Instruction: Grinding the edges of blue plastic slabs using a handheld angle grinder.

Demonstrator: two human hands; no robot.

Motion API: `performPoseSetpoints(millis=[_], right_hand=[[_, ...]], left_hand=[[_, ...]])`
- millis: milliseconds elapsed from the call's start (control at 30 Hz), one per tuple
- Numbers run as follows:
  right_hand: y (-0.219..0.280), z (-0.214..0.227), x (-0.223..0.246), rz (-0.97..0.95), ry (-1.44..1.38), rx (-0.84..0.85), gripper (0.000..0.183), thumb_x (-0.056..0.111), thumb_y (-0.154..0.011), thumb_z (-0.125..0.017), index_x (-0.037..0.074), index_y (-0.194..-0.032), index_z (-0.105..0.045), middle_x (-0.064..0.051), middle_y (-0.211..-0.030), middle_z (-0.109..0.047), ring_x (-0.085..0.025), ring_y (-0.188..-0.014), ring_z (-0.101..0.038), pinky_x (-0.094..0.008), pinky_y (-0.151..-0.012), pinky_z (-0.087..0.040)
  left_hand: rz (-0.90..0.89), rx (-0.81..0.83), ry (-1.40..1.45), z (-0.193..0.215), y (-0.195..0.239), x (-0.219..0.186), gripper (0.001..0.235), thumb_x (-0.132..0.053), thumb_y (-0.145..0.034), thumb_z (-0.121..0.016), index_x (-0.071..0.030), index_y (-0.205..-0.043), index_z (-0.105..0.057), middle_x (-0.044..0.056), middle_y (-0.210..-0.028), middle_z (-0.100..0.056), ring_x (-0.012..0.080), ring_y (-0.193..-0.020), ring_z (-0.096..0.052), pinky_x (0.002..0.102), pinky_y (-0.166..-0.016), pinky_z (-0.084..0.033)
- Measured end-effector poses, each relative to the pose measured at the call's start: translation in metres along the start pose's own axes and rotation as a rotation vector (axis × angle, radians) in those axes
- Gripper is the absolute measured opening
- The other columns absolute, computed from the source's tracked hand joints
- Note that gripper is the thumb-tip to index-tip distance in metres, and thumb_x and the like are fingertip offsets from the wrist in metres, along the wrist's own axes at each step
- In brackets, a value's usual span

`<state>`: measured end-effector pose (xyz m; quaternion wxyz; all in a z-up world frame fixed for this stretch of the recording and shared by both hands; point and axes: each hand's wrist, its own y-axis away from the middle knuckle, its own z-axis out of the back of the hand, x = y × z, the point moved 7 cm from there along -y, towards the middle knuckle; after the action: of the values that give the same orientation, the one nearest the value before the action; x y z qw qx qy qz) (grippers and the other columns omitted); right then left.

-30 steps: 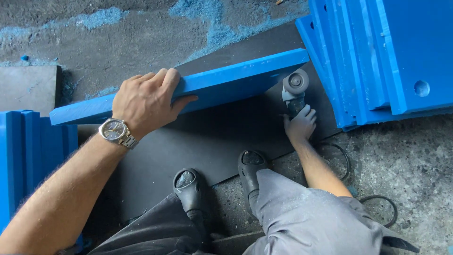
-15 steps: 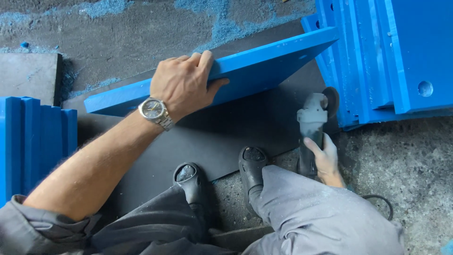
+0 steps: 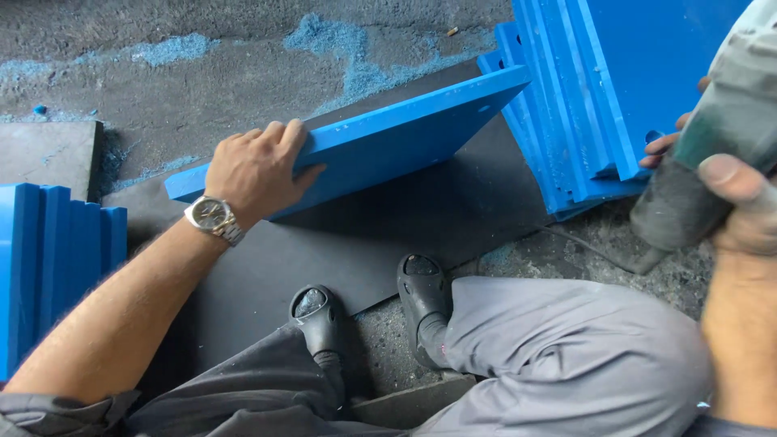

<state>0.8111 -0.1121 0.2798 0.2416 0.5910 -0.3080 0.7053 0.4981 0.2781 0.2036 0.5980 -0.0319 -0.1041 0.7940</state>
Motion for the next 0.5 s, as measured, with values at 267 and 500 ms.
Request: performPoseSetpoints(millis=[267,500], right_hand=[[-0.045,0.004,0.014,-0.251,-0.037,0.302,0.077,0.036,-0.082,-0.073,-0.009,-0.139,-0.048,-0.027,-0.113,-0.065,-0.033,-0.106,-0.067,-0.046,-0.089,-0.059],[0.060,-0.170,0.007,-0.347,-0.318,0.185,0.071,0.027,-0.085,-0.078,-0.011,-0.137,-0.048,-0.021,-0.103,-0.067,-0.029,-0.087,-0.070,-0.041,-0.076,-0.061]], left_hand=[[0.105,0.003,-0.024,0.011,0.047,0.035,0.051,-0.059,-0.089,-0.071,-0.009,-0.100,-0.063,0.009,-0.081,-0.073,0.0206,-0.062,-0.070,0.033,-0.053,-0.055],[0.155,0.257,0.078,0.008,0.058,0.018,0.047,-0.055,-0.086,-0.074,-0.010,-0.092,-0.061,0.008,-0.076,-0.071,0.0242,-0.069,-0.070,0.040,-0.057,-0.055]])
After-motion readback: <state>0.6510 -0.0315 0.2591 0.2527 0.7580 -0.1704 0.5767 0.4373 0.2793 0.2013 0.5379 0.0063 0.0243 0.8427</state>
